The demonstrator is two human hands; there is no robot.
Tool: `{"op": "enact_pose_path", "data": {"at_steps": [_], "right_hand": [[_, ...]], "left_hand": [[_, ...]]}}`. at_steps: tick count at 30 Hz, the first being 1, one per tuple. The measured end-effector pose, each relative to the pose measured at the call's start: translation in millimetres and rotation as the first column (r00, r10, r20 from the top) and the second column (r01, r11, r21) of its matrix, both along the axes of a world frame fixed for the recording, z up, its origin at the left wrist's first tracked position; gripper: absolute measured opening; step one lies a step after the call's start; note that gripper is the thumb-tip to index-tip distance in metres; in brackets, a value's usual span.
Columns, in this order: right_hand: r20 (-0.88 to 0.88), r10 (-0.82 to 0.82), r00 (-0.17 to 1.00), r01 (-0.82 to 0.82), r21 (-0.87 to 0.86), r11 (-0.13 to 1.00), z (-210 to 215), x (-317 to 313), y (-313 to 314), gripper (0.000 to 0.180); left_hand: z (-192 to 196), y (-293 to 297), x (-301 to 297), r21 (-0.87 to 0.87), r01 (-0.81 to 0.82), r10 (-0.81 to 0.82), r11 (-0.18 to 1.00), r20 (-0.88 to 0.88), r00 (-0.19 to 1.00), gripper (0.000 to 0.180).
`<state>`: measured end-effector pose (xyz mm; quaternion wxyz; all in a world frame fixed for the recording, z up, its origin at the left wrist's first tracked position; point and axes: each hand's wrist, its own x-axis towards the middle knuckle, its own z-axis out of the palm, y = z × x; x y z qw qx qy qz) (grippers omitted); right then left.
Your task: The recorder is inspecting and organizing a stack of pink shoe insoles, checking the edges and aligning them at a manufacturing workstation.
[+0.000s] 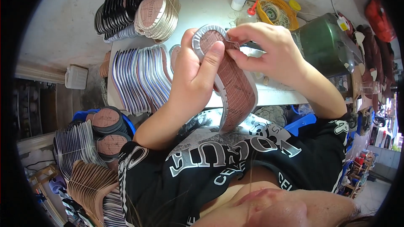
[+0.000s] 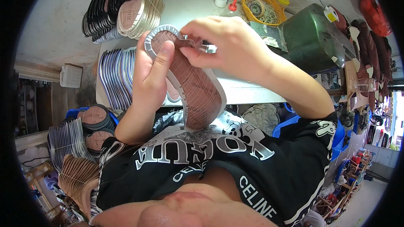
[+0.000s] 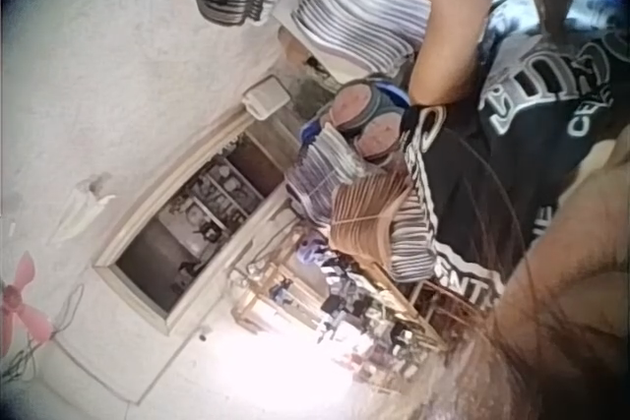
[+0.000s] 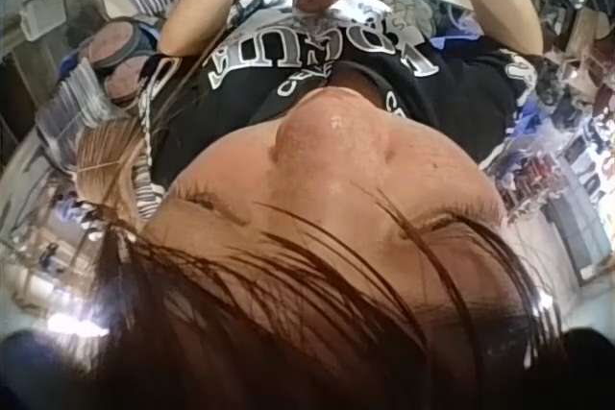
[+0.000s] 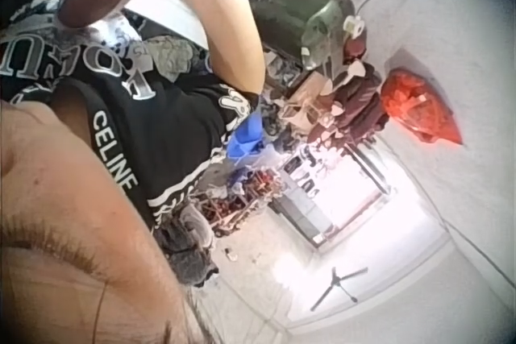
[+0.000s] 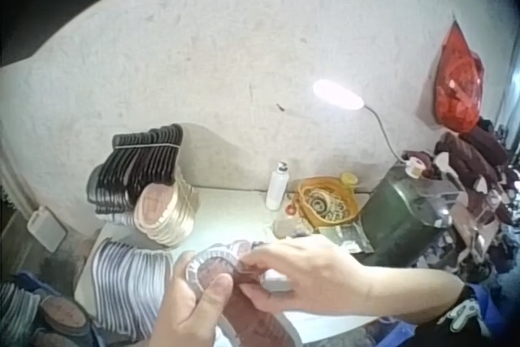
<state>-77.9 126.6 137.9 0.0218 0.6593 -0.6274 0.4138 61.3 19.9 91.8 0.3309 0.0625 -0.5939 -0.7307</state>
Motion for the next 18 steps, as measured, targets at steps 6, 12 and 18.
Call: {"op": "enact_pose_path", "data": {"at_steps": [6, 12, 18], "right_hand": [[-0.427, -0.139, 0.893, 0.179, 0.053, 0.983, 3, -3, 0, 0.009], [-0.123, -0.045, 0.991, 0.054, 0.072, 0.996, 0, -9, -5, 0.015], [-0.649, -0.031, 0.76, 0.136, 0.113, 0.984, 5, -6, -1, 0.017]], "left_hand": [[-6, -1, -3, -0.15, 0.021, -0.013, 0.988, 0.06, 0.998, 0.026], [1, 3, -2, 0.045, -0.021, 0.019, 0.999, 0.028, 0.999, 0.031], [-11, -5, -5, -0.163, 0.037, -0.014, 0.986, 0.141, 0.99, 0.035]]}}
